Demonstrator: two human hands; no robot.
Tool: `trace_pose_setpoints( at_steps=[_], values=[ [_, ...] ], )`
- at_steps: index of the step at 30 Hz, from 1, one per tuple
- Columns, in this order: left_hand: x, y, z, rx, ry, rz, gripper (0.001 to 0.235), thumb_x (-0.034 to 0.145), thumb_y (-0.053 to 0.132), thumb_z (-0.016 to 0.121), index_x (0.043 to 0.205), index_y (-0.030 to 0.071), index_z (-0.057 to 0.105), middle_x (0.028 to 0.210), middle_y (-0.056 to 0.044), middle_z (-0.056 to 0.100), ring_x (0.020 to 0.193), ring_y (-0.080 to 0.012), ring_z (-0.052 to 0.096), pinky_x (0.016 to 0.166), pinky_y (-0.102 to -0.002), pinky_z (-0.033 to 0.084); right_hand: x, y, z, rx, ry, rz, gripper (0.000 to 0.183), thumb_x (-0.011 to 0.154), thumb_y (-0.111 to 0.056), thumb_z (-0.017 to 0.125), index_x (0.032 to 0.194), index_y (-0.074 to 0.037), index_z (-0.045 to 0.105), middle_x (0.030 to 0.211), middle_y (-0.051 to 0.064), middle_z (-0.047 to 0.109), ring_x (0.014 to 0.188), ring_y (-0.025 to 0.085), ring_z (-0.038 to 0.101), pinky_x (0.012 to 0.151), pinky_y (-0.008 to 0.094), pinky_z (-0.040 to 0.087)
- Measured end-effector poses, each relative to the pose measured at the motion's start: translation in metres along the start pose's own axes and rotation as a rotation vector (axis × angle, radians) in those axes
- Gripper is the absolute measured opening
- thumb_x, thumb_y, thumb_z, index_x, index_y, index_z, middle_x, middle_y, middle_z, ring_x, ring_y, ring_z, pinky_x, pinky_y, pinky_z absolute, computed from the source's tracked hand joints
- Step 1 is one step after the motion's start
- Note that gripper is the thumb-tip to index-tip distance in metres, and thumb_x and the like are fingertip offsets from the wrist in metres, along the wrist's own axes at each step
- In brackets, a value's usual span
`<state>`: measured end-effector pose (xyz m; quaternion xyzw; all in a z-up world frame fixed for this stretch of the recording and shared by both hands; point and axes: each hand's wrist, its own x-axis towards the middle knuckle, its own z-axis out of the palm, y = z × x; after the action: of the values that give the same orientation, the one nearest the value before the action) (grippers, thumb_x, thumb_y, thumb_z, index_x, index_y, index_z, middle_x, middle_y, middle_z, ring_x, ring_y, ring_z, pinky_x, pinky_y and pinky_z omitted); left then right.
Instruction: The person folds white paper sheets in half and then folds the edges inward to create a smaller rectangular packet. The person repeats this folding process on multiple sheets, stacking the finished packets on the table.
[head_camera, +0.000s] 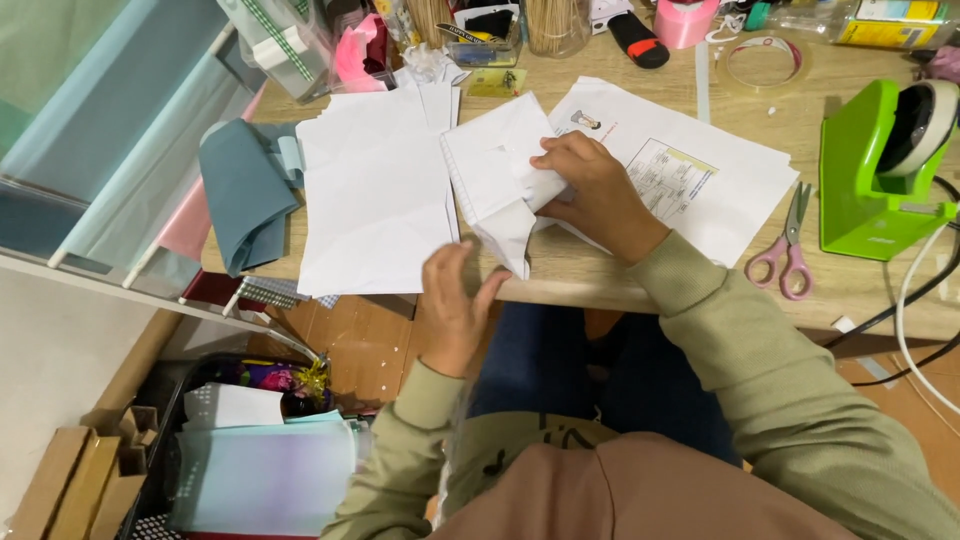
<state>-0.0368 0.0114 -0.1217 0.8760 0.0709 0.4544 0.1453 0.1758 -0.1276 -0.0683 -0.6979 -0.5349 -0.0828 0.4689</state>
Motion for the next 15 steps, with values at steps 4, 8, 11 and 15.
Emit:
trace_pose_setpoints(
  at_steps=[4, 8, 11, 15],
  values=[
    [0.035, 0.012, -0.02, 0.114, -0.21, 0.066, 0.117, 0.068, 0.026, 0.095, 0.155, -0.008, 0.023, 0.145, -0.036, 0.037, 0.126, -0.0519, 0.052, 0.102, -0.06, 0.05, 0.0, 0.0, 0.001, -0.009, 0.016, -0.015, 0.047, 0.079, -0.019, 0.093, 0.117, -0.004, 0.069, 0.113, 0.016, 0.064, 0.121, 0.043, 0.063, 0.102, 0.053, 0.051],
    [0.024, 0.025, 0.004, 0.175, -0.322, -0.292, 0.111, 0.081, 0.011, 0.084, 0.157, -0.015, 0.008, 0.154, -0.042, 0.026, 0.147, -0.0532, 0.028, 0.118, -0.068, 0.0, -0.002, 0.002, 0.008, -0.029, 0.052, -0.029, 0.048, 0.079, -0.023, 0.093, 0.117, -0.005, 0.069, 0.112, 0.013, 0.063, 0.123, 0.039, 0.063, 0.105, 0.05, 0.049],
    [0.018, 0.025, 0.025, 0.291, -0.19, -0.34, 0.087, 0.08, 0.004, 0.08, 0.151, -0.011, 0.032, 0.143, -0.032, 0.052, 0.143, -0.0452, 0.041, 0.117, -0.068, -0.009, -0.003, 0.002, 0.012, -0.071, 0.052, -0.011, 0.047, 0.078, -0.021, 0.093, 0.116, -0.004, 0.07, 0.111, 0.014, 0.063, 0.122, 0.039, 0.063, 0.105, 0.049, 0.05],
    [0.01, 0.012, 0.043, 0.304, -0.044, -0.316, 0.059, 0.081, 0.007, 0.08, 0.136, 0.0, 0.061, 0.118, -0.015, 0.074, 0.136, -0.038, 0.053, 0.116, -0.072, -0.007, -0.001, -0.011, 0.007, -0.134, 0.033, 0.011, 0.045, 0.079, -0.014, 0.093, 0.115, -0.001, 0.071, 0.108, 0.016, 0.062, 0.12, 0.04, 0.064, 0.103, 0.048, 0.051]
  ],
)
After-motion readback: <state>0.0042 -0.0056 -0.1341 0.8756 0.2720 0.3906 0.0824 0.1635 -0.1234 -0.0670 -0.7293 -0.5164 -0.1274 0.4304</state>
